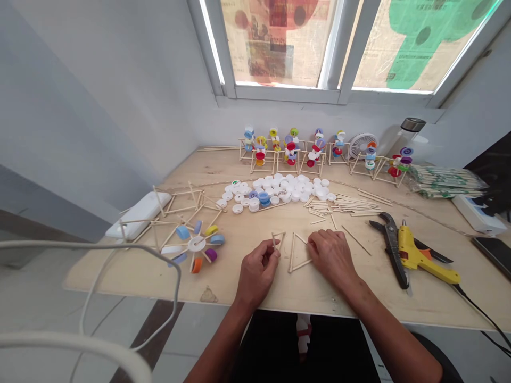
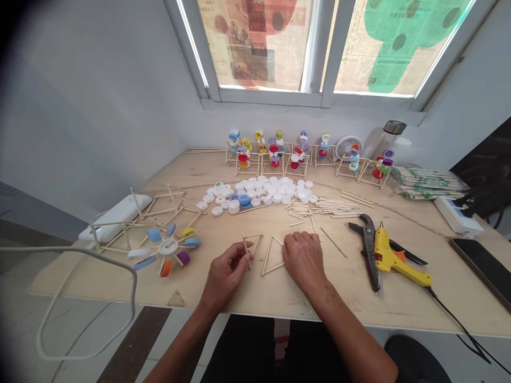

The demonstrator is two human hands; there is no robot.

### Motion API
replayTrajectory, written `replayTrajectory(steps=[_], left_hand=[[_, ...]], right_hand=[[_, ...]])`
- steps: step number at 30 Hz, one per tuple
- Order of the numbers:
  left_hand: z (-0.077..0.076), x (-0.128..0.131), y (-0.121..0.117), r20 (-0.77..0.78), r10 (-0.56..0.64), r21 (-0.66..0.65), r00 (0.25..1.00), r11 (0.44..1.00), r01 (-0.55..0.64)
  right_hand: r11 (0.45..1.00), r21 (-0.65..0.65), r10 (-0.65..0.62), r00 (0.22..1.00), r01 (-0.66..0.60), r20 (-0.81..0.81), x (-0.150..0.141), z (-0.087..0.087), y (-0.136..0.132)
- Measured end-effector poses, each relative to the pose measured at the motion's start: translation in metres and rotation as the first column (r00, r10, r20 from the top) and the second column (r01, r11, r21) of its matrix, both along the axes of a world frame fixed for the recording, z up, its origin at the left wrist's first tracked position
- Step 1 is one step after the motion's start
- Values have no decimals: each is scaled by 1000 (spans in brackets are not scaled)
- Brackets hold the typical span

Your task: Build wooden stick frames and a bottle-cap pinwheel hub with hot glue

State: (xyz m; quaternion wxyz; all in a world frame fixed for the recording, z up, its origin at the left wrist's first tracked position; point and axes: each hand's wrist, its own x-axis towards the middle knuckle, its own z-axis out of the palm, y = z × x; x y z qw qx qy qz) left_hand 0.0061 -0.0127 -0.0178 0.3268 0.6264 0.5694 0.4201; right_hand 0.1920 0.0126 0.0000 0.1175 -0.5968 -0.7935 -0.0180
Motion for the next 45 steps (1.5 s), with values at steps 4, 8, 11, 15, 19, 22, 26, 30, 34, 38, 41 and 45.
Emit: replayTrajectory(steps=[4, 8, 11, 15, 19, 22, 26, 30, 34, 38, 41, 45], left_hand=[[-2, 0, -1, 8, 2, -2, 1000, 1000, -2], [-3, 0, -1, 14, 3, -6, 1000, 1000, -3], [-3, 0, -1, 21, 4, -10, 1000, 1000, -4], [-3, 1, -1, 22, 13, -8, 1000, 1000, -13], [-4, 0, -1, 36, 12, -9, 999, 1000, -12], [-5, 0, -1, 46, 7, -6, 999, 1000, -7], [-5, 0, -2, 64, 1, -14, 998, 1000, 0], [-6, -1, -2, 56, -4, -10, 998, 1000, 5], [-7, -2, -2, 38, -8, -3, 999, 1000, 8], [-6, -2, -3, 30, -6, -4, 1000, 1000, 6], [-5, -2, -2, 29, -3, -2, 1000, 1000, 3], [-5, -2, -2, 33, -2, -1, 999, 1000, 2]], right_hand=[[997, -1, -75, 996, 75, -57, 25, 4, 9], [988, 25, -149, 989, 149, -27, 50, 8, 21], [991, 33, -132, 991, 132, -12, 52, 11, 29], [999, -2, -43, 999, 43, 1, 34, 18, 40], [998, -51, 34, 999, -33, 30, 9, 24, 55], [995, -69, 80, 995, -76, 57, -11, 26, 67], [989, -97, 124, 986, -113, 111, -37, 27, 82], [984, -134, 141, 974, -118, 176, -56, 25, 95], [980, -167, 146, 961, -108, 237, -67, 21, 107], [978, -178, 159, 946, -111, 281, -72, 18, 113], [977, -170, 179, 935, -132, 306, -72, 17, 115], [969, -154, 232, 917, -190, 326, -69, 19, 116]])
